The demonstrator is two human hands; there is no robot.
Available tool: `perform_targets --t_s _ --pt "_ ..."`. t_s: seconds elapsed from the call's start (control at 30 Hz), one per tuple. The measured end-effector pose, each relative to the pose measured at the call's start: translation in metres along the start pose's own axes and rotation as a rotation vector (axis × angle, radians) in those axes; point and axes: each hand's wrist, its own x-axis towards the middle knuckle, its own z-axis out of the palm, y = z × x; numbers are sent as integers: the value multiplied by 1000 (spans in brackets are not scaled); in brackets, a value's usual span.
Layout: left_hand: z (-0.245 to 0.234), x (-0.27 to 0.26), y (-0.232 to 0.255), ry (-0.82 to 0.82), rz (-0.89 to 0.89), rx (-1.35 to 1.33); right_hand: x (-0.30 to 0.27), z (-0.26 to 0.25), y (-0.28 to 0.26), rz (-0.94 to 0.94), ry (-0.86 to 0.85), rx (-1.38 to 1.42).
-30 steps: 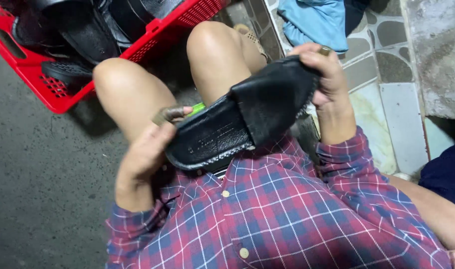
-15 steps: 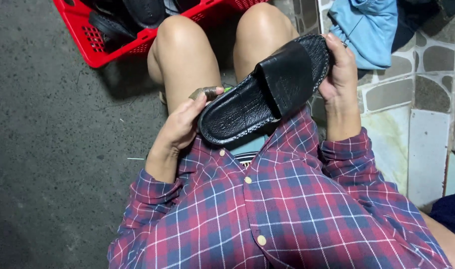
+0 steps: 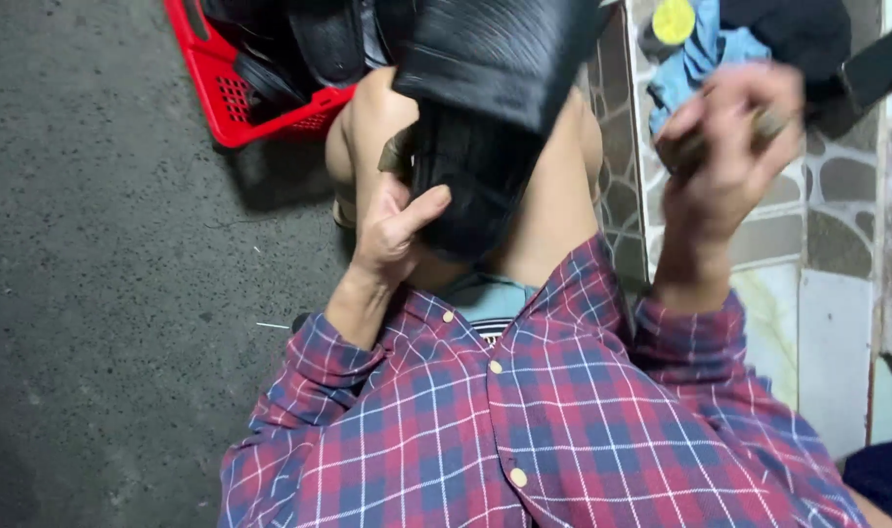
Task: Hand-stitching the sole of a black sandal using a stitching awl and thread to repair it.
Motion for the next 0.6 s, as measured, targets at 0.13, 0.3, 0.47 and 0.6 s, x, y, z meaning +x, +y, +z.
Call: perform_targets --t_s 0.13,0.3,0.47,0.6 --pt "-13 26 -10 105 203 167 -31 18 -6 122 -218 -102" --pt "20 29 12 96 140 34 -16 38 17 52 -528 43" --pt "-9 23 15 235 218 543 -27 49 35 -12 -559 -201" --pt "-34 18 12 331 343 712 -48 38 36 126 -541 -260"
